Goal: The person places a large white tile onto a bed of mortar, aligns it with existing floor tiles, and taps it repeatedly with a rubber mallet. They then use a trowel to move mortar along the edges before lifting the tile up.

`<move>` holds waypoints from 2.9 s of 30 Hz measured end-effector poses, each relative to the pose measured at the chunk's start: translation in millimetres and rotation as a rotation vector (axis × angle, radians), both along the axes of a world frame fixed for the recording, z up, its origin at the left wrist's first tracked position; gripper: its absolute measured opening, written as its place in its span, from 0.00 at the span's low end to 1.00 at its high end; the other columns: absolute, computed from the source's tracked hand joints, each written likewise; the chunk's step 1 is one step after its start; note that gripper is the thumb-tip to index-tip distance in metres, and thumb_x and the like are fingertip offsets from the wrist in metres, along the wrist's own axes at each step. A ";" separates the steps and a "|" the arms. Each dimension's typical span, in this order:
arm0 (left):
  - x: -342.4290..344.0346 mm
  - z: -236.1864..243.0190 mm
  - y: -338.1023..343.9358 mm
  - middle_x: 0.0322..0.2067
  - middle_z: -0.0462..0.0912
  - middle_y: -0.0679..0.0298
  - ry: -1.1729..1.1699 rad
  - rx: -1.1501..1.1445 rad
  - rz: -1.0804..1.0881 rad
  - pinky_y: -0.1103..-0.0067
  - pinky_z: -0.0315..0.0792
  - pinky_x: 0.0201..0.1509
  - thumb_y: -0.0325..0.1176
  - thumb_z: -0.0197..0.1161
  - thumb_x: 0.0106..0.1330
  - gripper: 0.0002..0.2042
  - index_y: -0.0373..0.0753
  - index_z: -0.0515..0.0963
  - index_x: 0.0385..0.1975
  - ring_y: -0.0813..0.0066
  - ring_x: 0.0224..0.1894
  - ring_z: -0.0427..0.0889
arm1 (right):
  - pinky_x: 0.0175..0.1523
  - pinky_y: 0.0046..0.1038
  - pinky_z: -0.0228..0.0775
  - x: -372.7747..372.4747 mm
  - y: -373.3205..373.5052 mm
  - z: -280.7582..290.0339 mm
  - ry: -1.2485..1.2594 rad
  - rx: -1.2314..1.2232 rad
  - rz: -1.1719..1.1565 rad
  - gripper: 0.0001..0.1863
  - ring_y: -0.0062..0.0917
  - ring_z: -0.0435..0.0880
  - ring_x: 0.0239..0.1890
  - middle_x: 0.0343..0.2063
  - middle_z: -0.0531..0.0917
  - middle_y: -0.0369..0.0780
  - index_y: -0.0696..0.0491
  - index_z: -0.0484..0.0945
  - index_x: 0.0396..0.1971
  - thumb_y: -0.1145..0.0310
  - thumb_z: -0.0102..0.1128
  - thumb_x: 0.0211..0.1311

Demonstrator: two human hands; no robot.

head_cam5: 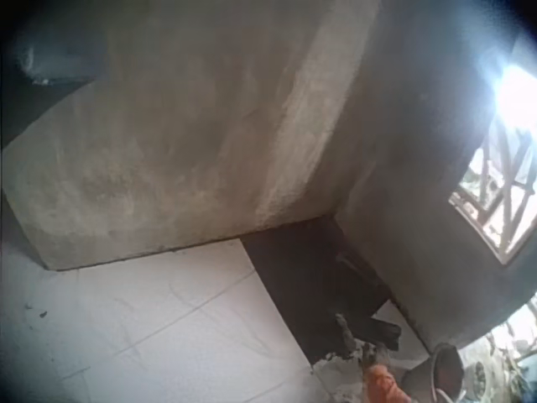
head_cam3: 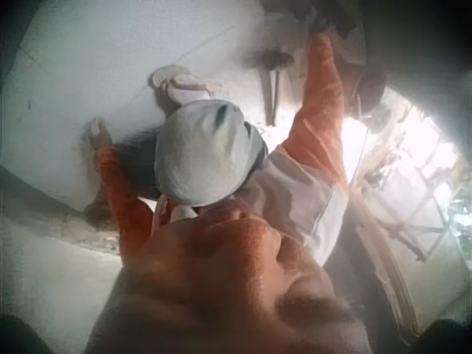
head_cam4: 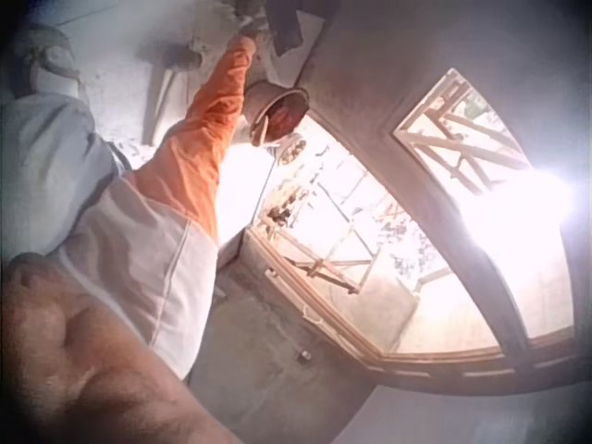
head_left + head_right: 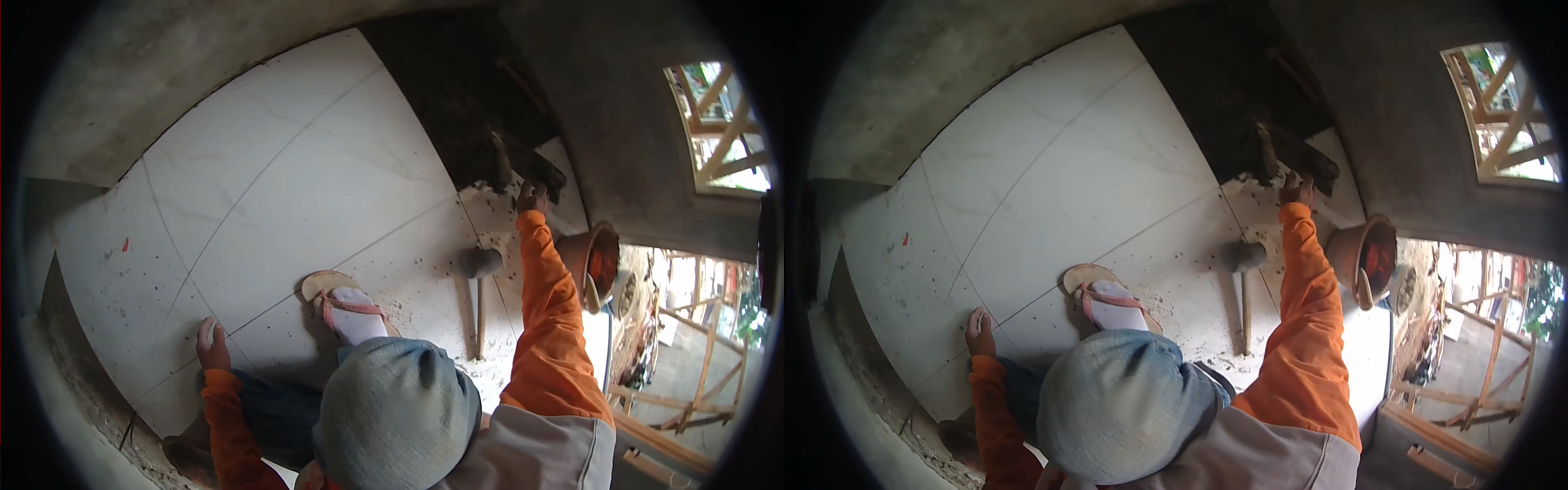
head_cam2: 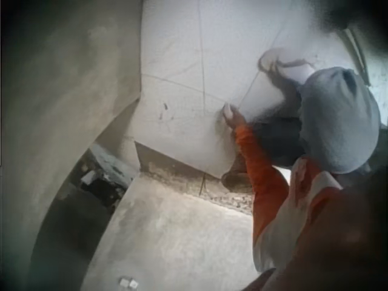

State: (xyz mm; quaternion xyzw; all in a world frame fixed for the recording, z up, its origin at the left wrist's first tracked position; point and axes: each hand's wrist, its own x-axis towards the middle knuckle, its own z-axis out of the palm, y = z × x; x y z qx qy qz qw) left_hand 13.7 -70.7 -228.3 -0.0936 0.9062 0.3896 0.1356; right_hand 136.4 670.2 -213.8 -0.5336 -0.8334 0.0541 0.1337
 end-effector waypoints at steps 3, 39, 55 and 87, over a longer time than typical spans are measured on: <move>-8.6 -8.8 -7.9 0.47 0.77 0.53 0.083 -0.107 0.061 0.72 0.65 0.57 0.35 0.56 0.62 0.16 0.32 0.74 0.45 0.59 0.51 0.74 | 0.56 0.38 0.64 -80.9 -5.5 5.0 -0.219 -0.123 0.179 0.28 0.45 0.70 0.54 0.46 0.76 0.51 0.52 0.66 0.56 0.53 0.52 0.59; -62.8 19.6 87.4 0.65 0.49 0.43 0.024 -0.150 0.111 0.50 0.45 0.65 0.44 0.55 0.53 0.26 0.36 0.69 0.51 0.49 0.68 0.47 | 0.21 0.37 0.67 -450.1 -611.5 26.7 -0.352 -0.473 0.935 0.14 0.30 0.76 0.21 0.22 0.76 0.42 0.56 0.63 0.40 0.63 0.45 0.57; -60.5 31.9 77.2 0.65 0.48 0.43 -0.122 -0.017 0.104 0.53 0.46 0.66 0.44 0.55 0.54 0.29 0.36 0.65 0.55 0.49 0.68 0.45 | 0.47 0.37 0.75 -440.7 -692.0 13.6 -0.437 -0.527 0.576 0.21 0.41 0.80 0.46 0.45 0.78 0.48 0.52 0.61 0.52 0.62 0.46 0.59; -38.7 7.4 -10.2 0.41 0.79 0.51 0.256 0.373 0.743 0.71 0.70 0.52 0.33 0.55 0.58 0.12 0.34 0.77 0.39 0.56 0.45 0.78 | 0.48 0.34 0.73 -331.0 -683.2 -8.9 -0.773 -0.332 1.059 0.14 0.39 0.81 0.44 0.39 0.82 0.42 0.50 0.81 0.39 0.66 0.56 0.51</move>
